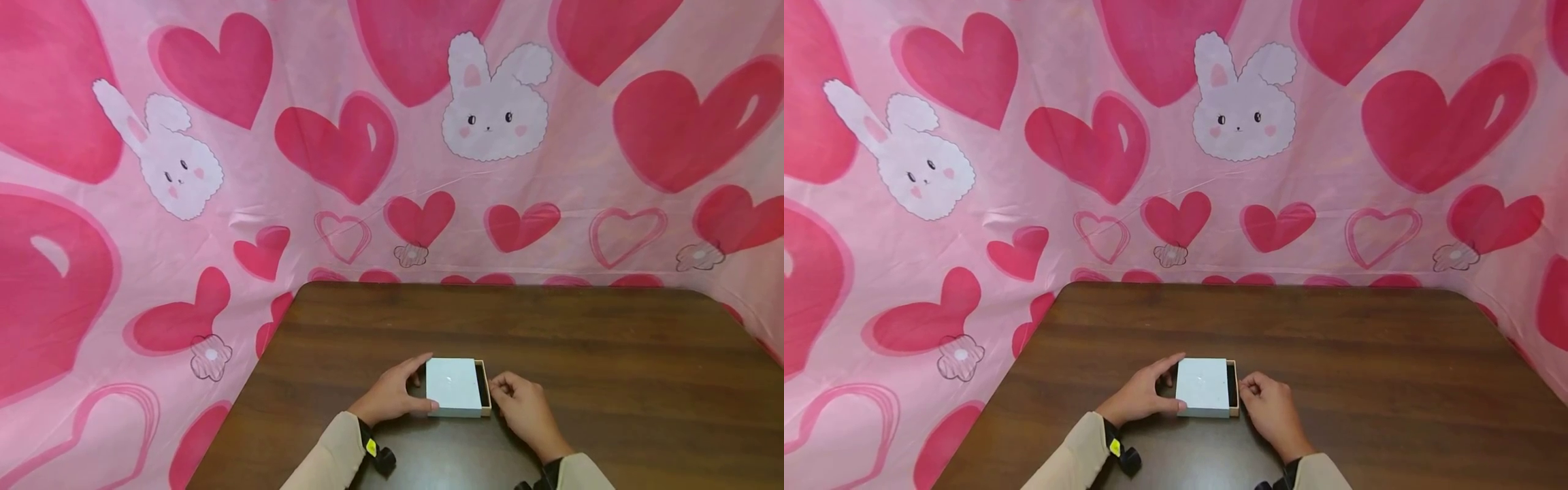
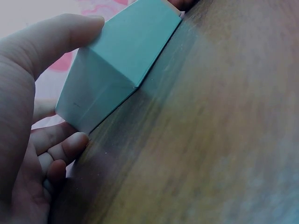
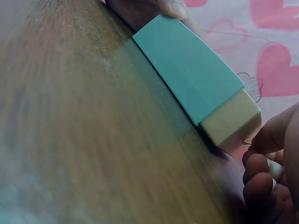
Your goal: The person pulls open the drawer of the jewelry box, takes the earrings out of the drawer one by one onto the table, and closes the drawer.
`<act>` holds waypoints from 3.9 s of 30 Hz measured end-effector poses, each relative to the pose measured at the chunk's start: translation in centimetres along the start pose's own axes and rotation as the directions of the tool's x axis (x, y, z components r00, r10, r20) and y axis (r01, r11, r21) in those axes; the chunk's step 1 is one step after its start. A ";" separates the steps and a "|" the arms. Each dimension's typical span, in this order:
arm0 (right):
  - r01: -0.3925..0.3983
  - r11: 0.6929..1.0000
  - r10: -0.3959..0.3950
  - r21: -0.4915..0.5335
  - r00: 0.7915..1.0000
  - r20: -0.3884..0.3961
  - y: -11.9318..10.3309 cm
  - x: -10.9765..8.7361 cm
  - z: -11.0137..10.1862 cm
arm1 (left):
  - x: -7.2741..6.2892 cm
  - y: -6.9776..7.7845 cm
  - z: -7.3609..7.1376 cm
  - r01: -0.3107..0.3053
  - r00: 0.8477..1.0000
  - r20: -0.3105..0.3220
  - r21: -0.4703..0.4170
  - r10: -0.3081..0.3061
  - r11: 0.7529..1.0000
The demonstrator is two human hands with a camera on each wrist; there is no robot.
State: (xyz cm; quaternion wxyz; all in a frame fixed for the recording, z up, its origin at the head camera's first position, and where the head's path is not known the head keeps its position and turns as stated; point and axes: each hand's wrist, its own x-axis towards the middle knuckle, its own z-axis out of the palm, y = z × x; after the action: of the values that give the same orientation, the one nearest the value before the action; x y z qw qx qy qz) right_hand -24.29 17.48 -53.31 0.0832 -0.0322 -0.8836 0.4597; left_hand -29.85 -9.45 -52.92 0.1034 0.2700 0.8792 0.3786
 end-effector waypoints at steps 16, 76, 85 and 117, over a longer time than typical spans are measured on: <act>-0.014 1.000 0.013 -0.028 0.999 -0.042 0.0 0.0 -0.2 | 0.1 -0.1 0.1 -0.007 1.000 -0.004 0.002 0.007 1.000; -0.035 0.988 0.020 -0.147 0.995 -0.099 0.1 -0.6 -1.4 | -0.1 0.3 0.0 0.009 1.000 -0.001 -0.041 -0.009 0.999; -0.043 0.985 0.027 -0.165 0.995 -0.101 0.0 -0.6 -1.5 | -0.2 0.2 0.0 0.029 1.000 -0.003 -0.048 -0.029 0.998; -0.028 0.983 0.007 -0.182 0.993 -0.120 0.7 -0.8 -1.8 | -0.4 0.2 0.1 0.039 0.999 0.006 -0.070 -0.038 0.997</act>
State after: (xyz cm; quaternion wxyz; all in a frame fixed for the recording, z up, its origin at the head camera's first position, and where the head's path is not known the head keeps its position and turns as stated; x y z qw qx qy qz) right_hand -23.19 19.24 -53.01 0.1282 -0.0748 -0.9154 0.3742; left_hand -29.42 -9.45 -52.82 0.1220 0.2500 0.8702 0.4067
